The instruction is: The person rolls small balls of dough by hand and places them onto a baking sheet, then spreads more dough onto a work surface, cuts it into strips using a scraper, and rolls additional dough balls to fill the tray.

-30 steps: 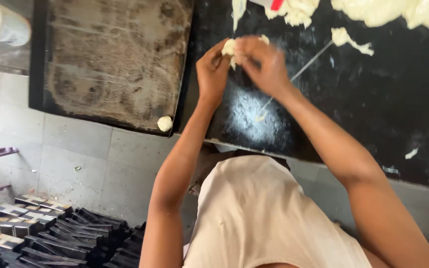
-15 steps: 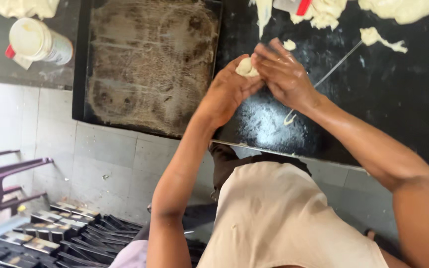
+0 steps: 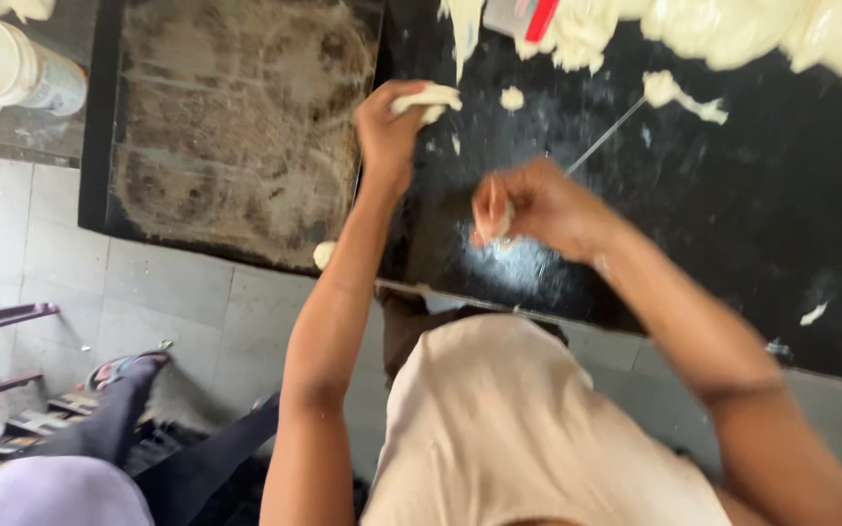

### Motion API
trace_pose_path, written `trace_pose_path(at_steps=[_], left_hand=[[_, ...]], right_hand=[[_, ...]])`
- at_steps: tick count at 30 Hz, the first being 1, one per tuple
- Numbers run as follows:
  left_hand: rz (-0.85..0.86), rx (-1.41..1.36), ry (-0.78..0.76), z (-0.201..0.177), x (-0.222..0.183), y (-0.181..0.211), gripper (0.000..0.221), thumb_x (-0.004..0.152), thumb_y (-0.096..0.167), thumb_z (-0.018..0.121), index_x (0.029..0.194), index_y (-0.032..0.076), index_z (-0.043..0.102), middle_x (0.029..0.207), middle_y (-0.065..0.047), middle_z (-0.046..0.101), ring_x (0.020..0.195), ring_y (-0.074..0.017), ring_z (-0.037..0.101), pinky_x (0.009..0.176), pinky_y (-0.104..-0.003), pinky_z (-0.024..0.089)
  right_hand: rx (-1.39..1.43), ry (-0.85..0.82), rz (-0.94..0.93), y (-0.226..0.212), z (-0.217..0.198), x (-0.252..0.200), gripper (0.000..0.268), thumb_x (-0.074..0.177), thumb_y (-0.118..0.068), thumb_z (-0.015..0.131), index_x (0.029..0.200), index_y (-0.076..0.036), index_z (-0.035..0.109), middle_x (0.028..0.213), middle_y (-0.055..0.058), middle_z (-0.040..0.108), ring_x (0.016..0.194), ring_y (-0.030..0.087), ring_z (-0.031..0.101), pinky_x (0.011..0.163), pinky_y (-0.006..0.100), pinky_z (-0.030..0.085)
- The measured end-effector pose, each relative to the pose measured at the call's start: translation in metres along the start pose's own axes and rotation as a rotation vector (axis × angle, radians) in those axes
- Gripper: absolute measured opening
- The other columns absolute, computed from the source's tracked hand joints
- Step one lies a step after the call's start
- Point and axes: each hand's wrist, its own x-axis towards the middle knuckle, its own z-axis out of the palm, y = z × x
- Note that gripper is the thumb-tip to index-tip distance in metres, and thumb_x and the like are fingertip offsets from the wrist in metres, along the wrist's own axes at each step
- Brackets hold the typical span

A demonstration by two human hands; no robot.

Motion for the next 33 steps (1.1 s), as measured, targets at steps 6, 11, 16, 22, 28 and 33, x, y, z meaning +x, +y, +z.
trace_pose_path(at_steps=[6, 11, 16, 22, 28, 33], left_hand=[[-0.31, -0.184, -0.101, 0.002, -0.054, 0.056, 0.042, 0.089, 0.002, 0.076, 0.129, 0.004, 0.062, 0.113, -0.007, 0.073, 0.094, -0.0128, 0.073, 0.08, -0.027, 0.06], [-0.114, -0.045, -0.286, -0.024, -0.068, 0.068, 0.025, 0.114, 0.013, 0.069, 0.126, -0.009, 0.069, 0.109, -0.009, 0.073, 0.103, -0.0137, 0.065, 0.098, -0.028, 0.054], [-0.225, -0.467, -0.073, -0.028, -0.067, 0.072, 0.041, 0.104, 0.011, 0.057, 0.143, 0.001, 0.052, 0.118, -0.006, 0.068, 0.103, -0.0132, 0.065, 0.089, -0.027, 0.053], [-0.19, -0.198, -0.032, 0.011, -0.036, 0.035, 0.037, 0.114, 0.008, 0.055, 0.147, -0.007, 0.047, 0.124, -0.016, 0.063, 0.102, -0.0199, 0.061, 0.081, -0.029, 0.052], [-0.243, -0.425, 0.109, 0.017, -0.017, 0.037, 0.04, 0.103, 0.009, 0.047, 0.142, 0.008, 0.037, 0.128, -0.004, 0.059, 0.12, -0.0325, 0.064, 0.09, -0.032, 0.061], [-0.213, -0.371, -0.15, -0.004, -0.063, 0.067, 0.04, 0.115, 0.008, 0.045, 0.155, 0.008, 0.04, 0.135, -0.01, 0.056, 0.127, -0.0262, 0.06, 0.101, -0.032, 0.054]], right_hand=[[-0.151, 0.589, 0.374, -0.011, 0.033, 0.027, 0.067, 0.075, 0.012, 0.074, 0.132, -0.019, 0.06, 0.118, -0.011, 0.065, 0.105, 0.005, 0.07, 0.089, 0.028, 0.061], [-1.114, 0.266, -0.11, -0.022, 0.062, 0.052, 0.021, 0.098, -0.007, 0.082, 0.118, -0.005, 0.079, 0.112, 0.006, 0.073, 0.093, 0.016, 0.072, 0.081, 0.031, 0.057], [-1.424, 0.157, -0.857, 0.017, 0.09, 0.055, 0.022, 0.086, -0.011, 0.086, 0.102, 0.0, 0.076, 0.114, 0.019, 0.068, 0.103, 0.031, 0.07, 0.086, 0.033, 0.061], [-0.997, 0.247, -0.383, 0.023, 0.042, 0.044, 0.01, 0.097, -0.006, 0.081, 0.105, -0.003, 0.075, 0.109, 0.01, 0.077, 0.099, 0.024, 0.074, 0.086, 0.031, 0.062], [-1.594, 0.382, -0.478, 0.023, 0.005, 0.012, 0.031, 0.083, -0.031, 0.074, 0.108, -0.012, 0.076, 0.113, 0.003, 0.073, 0.105, 0.023, 0.071, 0.088, 0.044, 0.051], [-1.546, 0.371, -0.586, 0.04, 0.019, 0.016, 0.037, 0.092, -0.023, 0.084, 0.124, -0.007, 0.075, 0.12, 0.006, 0.069, 0.114, 0.034, 0.062, 0.104, 0.051, 0.039]])
